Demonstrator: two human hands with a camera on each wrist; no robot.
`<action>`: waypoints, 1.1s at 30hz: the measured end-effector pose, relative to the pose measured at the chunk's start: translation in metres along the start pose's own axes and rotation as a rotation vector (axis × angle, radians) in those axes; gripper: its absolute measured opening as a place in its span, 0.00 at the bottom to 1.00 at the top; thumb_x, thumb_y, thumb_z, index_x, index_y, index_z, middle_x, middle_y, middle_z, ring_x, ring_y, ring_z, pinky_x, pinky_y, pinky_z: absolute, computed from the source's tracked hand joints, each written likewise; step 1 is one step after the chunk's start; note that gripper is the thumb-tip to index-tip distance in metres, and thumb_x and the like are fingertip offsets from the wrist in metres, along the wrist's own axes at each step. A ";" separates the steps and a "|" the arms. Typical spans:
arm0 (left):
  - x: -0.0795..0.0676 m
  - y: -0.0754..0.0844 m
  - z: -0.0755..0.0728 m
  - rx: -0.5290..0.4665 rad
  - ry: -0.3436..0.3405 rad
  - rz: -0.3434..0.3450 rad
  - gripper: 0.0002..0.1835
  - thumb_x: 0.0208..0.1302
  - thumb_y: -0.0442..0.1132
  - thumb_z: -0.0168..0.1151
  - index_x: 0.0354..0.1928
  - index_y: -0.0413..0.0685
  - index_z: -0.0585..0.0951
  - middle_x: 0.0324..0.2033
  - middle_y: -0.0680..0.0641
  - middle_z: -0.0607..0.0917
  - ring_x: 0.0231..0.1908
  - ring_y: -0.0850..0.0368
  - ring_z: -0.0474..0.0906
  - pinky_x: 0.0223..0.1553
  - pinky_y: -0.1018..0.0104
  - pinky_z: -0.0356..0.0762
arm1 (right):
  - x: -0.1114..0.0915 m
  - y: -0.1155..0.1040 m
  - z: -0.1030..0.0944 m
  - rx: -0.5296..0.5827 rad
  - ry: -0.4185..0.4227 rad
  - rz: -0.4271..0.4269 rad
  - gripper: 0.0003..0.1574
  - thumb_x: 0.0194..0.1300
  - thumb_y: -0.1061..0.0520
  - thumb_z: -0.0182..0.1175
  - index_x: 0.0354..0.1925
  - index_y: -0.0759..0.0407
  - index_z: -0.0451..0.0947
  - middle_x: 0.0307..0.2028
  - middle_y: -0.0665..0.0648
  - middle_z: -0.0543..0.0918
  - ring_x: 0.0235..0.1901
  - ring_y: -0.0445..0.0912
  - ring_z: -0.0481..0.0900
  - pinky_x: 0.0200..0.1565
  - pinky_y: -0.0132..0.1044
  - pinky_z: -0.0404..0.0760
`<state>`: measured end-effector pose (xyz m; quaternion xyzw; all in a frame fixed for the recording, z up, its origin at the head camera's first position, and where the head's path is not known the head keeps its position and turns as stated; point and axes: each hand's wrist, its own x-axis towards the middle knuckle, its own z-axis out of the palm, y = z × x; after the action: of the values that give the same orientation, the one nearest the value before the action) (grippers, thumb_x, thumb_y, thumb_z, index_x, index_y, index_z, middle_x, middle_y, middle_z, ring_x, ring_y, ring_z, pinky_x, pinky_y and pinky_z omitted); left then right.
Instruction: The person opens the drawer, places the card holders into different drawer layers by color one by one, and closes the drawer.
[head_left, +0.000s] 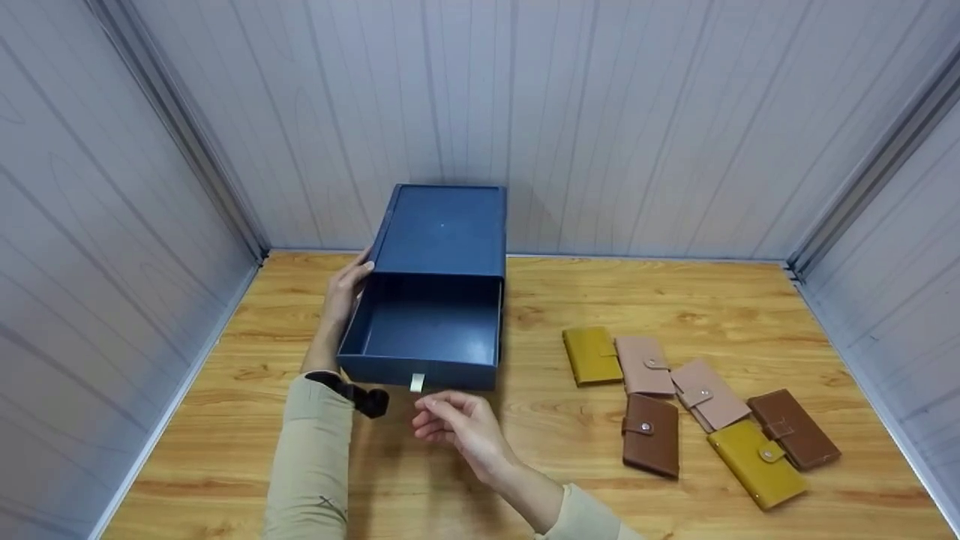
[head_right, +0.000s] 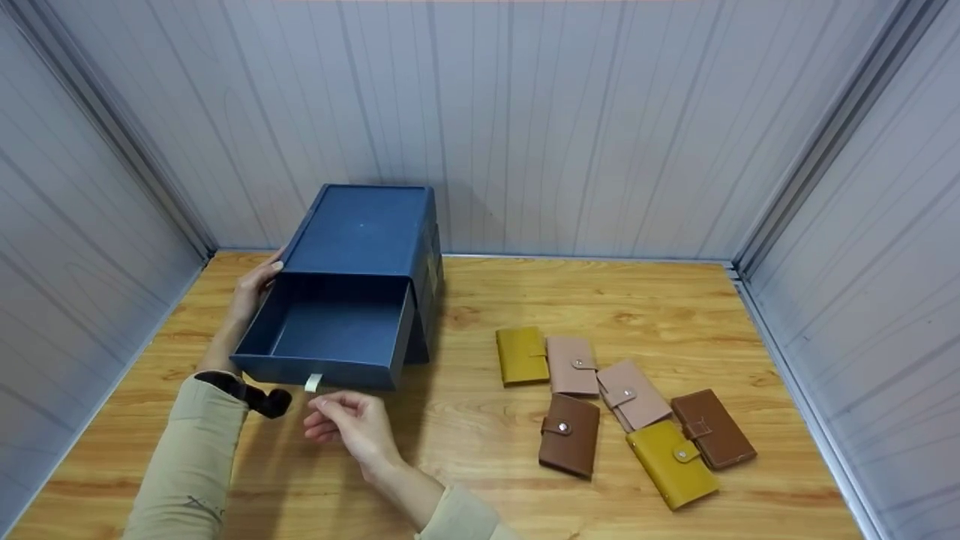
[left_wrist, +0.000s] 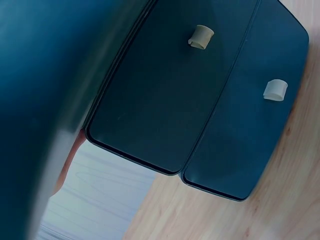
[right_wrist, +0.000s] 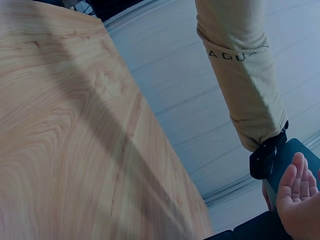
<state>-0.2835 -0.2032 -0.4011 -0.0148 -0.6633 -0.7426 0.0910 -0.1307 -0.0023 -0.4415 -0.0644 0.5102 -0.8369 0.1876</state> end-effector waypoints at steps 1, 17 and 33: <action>0.000 -0.001 0.000 0.002 0.002 0.003 0.23 0.63 0.31 0.45 0.60 0.33 0.63 0.58 0.35 0.65 0.55 0.48 0.65 0.55 0.64 0.61 | -0.002 -0.001 -0.001 -0.005 -0.005 -0.002 0.12 0.61 0.62 0.53 0.36 0.71 0.77 0.23 0.56 0.80 0.23 0.44 0.79 0.33 0.36 0.76; -0.001 0.002 0.002 -0.026 0.002 -0.027 0.23 0.64 0.31 0.44 0.61 0.32 0.62 0.59 0.35 0.64 0.55 0.49 0.64 0.55 0.64 0.61 | -0.035 -0.004 -0.048 -0.204 -0.031 -0.028 0.17 0.62 0.62 0.53 0.41 0.78 0.72 0.28 0.58 0.81 0.27 0.44 0.79 0.35 0.36 0.77; -0.010 0.016 0.008 -0.025 -0.006 -0.015 0.24 0.62 0.29 0.42 0.61 0.29 0.59 0.60 0.33 0.60 0.58 0.44 0.59 0.58 0.62 0.56 | -0.060 -0.006 -0.099 -0.425 -0.092 -0.127 0.18 0.62 0.62 0.52 0.43 0.80 0.70 0.34 0.69 0.79 0.31 0.44 0.79 0.34 0.36 0.77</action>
<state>-0.2716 -0.1955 -0.3864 -0.0132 -0.6545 -0.7514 0.0832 -0.1062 0.1048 -0.4781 -0.1726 0.6610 -0.7167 0.1399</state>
